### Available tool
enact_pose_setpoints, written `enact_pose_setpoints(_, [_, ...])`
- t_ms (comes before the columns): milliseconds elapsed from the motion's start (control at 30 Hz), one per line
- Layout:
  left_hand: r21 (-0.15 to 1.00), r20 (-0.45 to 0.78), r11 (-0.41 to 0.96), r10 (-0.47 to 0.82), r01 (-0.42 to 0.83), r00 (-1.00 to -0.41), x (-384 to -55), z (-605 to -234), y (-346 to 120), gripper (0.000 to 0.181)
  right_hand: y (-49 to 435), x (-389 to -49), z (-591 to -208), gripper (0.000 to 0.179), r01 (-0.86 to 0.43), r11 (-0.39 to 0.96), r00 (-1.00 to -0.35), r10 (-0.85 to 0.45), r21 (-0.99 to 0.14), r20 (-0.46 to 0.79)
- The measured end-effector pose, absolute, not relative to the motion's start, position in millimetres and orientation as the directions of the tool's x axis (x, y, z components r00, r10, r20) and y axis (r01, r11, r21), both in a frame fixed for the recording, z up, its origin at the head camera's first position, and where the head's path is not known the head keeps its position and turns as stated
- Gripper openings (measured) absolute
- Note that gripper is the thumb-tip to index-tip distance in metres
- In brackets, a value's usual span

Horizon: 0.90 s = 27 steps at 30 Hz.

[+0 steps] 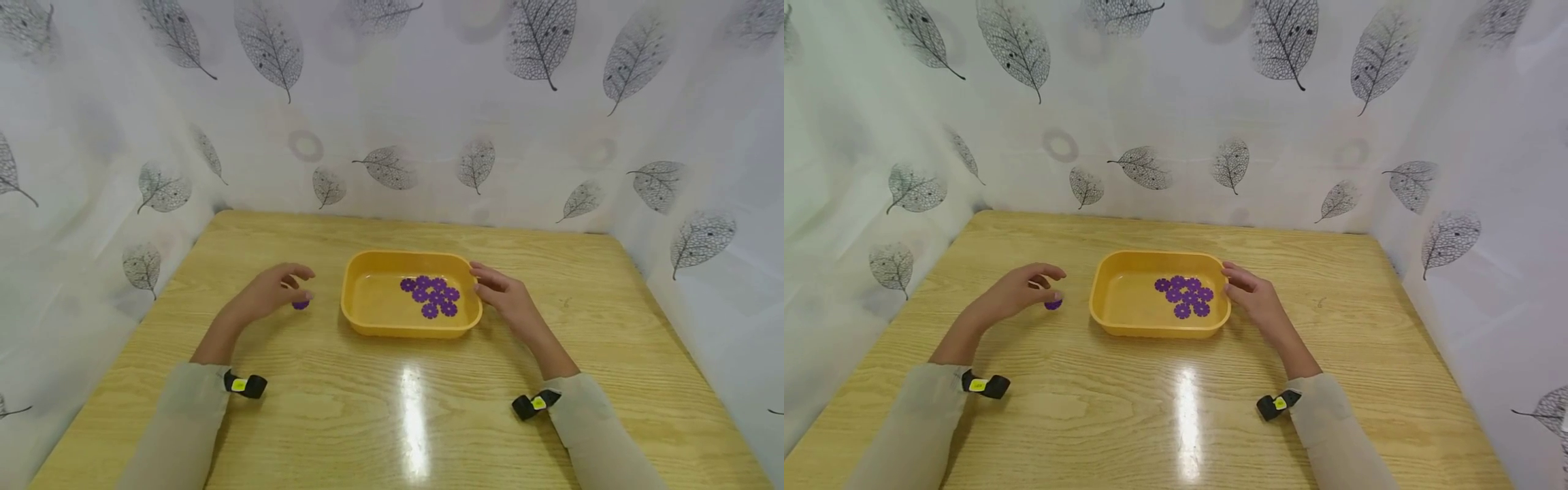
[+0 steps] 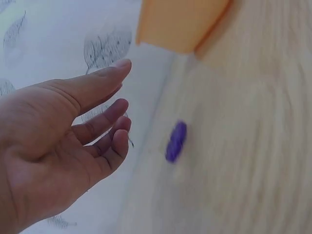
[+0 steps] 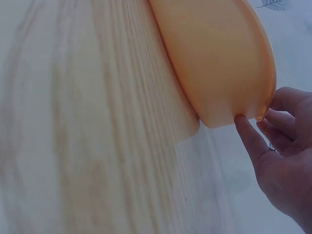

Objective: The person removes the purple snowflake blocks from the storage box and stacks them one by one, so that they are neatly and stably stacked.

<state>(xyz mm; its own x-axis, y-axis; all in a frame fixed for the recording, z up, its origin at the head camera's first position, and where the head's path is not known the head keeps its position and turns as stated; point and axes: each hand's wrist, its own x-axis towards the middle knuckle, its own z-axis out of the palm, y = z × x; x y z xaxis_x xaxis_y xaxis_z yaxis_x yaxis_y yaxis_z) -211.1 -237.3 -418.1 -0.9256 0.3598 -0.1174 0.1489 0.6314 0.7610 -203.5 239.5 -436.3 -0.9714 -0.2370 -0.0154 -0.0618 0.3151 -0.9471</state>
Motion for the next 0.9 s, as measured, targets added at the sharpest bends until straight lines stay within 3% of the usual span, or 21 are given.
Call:
enact_pose_setpoints(367, [0.803,0.005,0.511,0.507,0.305,-0.862,-232.0,-388.3,-164.7,0.050,240.8,-201.7,-435.9,0.046,-0.068,0.306,-0.972,-0.236,-0.949,-0.006])
enact_pose_setpoints(900, [0.788,-0.088,0.545,0.561,0.287,-0.823,-257.6,-402.6,-87.8,0.046,240.2,-202.3,-438.5,0.047,-0.078,0.295,-0.970,-0.245,-0.952,0.004])
